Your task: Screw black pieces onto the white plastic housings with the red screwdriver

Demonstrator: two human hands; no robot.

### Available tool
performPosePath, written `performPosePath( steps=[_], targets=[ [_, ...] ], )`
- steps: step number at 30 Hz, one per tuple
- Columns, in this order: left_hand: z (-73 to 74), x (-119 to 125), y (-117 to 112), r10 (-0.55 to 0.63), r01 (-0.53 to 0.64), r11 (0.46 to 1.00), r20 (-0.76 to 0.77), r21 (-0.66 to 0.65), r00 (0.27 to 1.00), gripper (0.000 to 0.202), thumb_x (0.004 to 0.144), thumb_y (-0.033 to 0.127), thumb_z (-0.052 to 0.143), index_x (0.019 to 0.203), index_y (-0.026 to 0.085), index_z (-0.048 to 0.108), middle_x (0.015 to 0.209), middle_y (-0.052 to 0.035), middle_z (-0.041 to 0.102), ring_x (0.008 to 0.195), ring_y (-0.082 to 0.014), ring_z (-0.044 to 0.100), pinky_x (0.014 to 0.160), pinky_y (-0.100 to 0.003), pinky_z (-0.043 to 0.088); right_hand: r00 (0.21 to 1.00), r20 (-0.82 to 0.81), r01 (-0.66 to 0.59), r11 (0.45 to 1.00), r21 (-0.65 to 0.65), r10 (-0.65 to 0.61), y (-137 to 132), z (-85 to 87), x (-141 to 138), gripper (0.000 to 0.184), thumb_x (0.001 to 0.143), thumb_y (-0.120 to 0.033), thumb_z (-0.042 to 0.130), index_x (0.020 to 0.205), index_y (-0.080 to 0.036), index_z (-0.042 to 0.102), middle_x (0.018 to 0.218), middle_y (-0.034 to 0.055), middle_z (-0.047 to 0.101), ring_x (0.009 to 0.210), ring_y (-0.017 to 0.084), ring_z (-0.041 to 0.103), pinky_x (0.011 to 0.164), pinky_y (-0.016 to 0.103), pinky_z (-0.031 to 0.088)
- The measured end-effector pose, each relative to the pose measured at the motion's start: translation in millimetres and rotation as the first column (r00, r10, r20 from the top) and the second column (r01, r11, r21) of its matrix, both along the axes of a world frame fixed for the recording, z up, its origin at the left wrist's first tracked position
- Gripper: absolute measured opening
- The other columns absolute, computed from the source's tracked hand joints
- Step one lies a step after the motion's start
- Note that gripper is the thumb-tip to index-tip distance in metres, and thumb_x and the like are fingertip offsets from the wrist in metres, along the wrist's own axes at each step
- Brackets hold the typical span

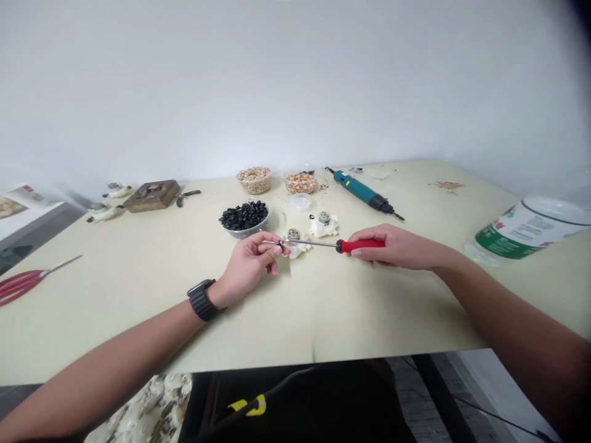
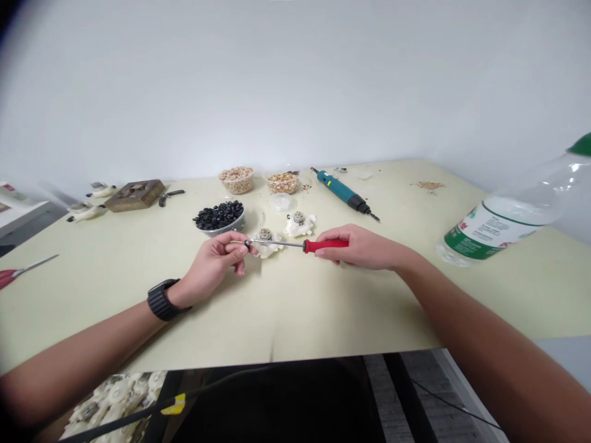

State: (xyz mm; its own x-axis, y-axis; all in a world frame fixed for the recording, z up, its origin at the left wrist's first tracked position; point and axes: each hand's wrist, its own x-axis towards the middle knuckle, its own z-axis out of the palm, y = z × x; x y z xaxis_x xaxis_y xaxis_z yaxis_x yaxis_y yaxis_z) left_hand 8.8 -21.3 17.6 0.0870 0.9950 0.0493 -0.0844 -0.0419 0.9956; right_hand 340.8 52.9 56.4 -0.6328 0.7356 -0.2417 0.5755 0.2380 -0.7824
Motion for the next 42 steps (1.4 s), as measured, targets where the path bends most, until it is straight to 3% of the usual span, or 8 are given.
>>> performPosePath(
  steps=[11, 20, 28, 34, 42],
  targets=[
    [0.3, 1.1, -1.0, -0.025, 0.025, 1.000, -0.005, 0.014, 1.000, 0.050, 0.077, 0.051, 0.094, 0.098, 0.015, 0.066, 0.090, -0.0082, 0.082, 0.050, -0.0091, 0.060, 0.051, -0.024, 0.054, 0.998, 0.021, -0.057, 0.998, 0.020, 0.057, 2.2, -4.5, -1.1, 0.048, 0.095, -0.069, 0.071, 0.110, -0.024, 0.079, 0.085, 0.0021, 0.065, 0.074, 0.017, 0.052, 0.066, 0.031, 0.039],
    [2.8, -0.6, -2.7, -0.003, 0.011, 0.995, -0.073, 0.103, 0.997, 0.040, 0.084, 0.044, 0.090, 0.099, 0.013, 0.070, 0.088, -0.0092, 0.080, 0.059, -0.0113, 0.064, 0.058, -0.024, 0.054, 0.999, 0.027, -0.041, 0.999, 0.001, 0.041, 0.1, -2.3, -2.0, 0.052, 0.091, -0.072, 0.073, 0.107, -0.023, 0.080, 0.085, 0.0041, 0.065, 0.073, 0.018, 0.052, 0.066, 0.031, 0.039],
    [2.0, -0.2, -1.6, 0.021, -0.009, 0.992, -0.091, 0.128, 0.996, 0.039, 0.086, 0.048, 0.088, 0.097, 0.013, 0.073, 0.088, -0.0104, 0.081, 0.060, -0.0123, 0.065, 0.058, -0.025, 0.056, 0.998, 0.032, -0.047, 0.999, 0.005, 0.046, -0.3, -2.9, -4.0, 0.052, 0.094, -0.073, 0.070, 0.107, -0.023, 0.078, 0.084, 0.0031, 0.064, 0.073, 0.018, 0.053, 0.065, 0.031, 0.040],
    [-0.2, 0.3, 0.2, 0.046, -0.029, 0.991, -0.127, 0.132, 0.991, 0.032, 0.087, 0.040, 0.085, 0.102, 0.013, 0.076, 0.093, -0.0107, 0.082, 0.061, -0.0121, 0.066, 0.060, -0.026, 0.057, 0.999, 0.028, -0.044, 0.999, -0.006, 0.044, -1.6, -3.5, -5.4, 0.050, 0.095, -0.071, 0.070, 0.106, -0.023, 0.077, 0.083, 0.0016, 0.063, 0.072, 0.017, 0.051, 0.064, 0.031, 0.039],
    [-1.9, -1.5, 2.0, 0.074, -0.060, 0.989, -0.100, 0.134, 0.992, 0.028, 0.087, 0.037, 0.084, 0.094, 0.014, 0.069, 0.090, -0.0098, 0.082, 0.061, -0.0123, 0.068, 0.059, -0.025, 0.056, 1.000, 0.019, -0.025, 1.000, -0.013, 0.025, -2.2, -3.8, -5.6, 0.051, 0.094, -0.071, 0.071, 0.107, -0.023, 0.077, 0.081, 0.0016, 0.062, 0.067, 0.016, 0.050, 0.062, 0.029, 0.037]
  ],
)
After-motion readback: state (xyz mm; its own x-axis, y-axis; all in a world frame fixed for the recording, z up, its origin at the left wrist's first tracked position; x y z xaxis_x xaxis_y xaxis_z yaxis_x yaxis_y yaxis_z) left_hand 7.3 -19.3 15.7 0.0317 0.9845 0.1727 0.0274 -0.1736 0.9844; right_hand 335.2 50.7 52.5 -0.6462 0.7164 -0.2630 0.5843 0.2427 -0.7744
